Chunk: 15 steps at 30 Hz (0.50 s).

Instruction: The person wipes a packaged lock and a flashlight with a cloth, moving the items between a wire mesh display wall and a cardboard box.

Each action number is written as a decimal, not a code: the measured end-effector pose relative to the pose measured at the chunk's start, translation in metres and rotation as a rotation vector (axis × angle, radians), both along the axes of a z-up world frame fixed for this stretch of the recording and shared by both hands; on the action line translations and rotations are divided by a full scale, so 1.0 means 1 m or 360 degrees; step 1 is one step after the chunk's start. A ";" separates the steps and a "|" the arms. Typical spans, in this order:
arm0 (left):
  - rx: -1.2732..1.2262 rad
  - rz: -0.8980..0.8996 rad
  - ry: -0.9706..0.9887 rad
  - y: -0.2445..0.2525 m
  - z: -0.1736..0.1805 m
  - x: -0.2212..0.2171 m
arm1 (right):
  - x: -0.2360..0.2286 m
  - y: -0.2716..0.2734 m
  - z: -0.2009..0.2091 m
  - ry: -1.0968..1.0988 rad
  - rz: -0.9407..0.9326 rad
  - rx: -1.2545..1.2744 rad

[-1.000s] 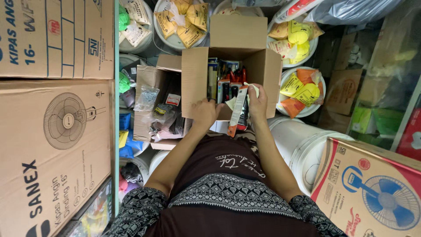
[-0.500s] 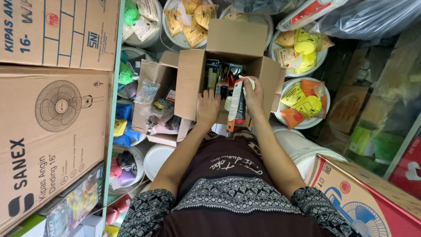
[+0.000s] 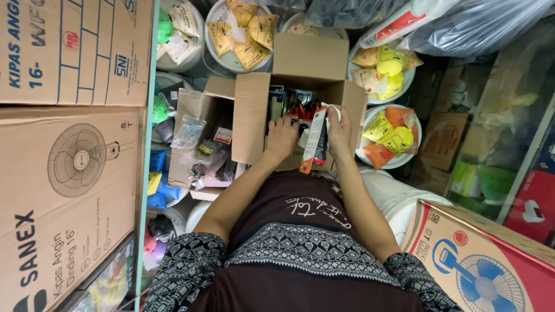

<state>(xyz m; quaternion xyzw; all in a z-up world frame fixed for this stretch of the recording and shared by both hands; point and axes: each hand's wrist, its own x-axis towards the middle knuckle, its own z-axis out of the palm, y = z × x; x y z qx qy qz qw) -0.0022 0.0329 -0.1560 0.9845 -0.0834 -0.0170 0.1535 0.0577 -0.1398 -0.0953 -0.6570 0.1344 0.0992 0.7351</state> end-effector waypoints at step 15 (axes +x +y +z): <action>-0.3082 0.0379 0.1164 -0.019 0.108 0.026 | 0.049 -0.015 0.045 -0.0450 -0.0016 -0.0368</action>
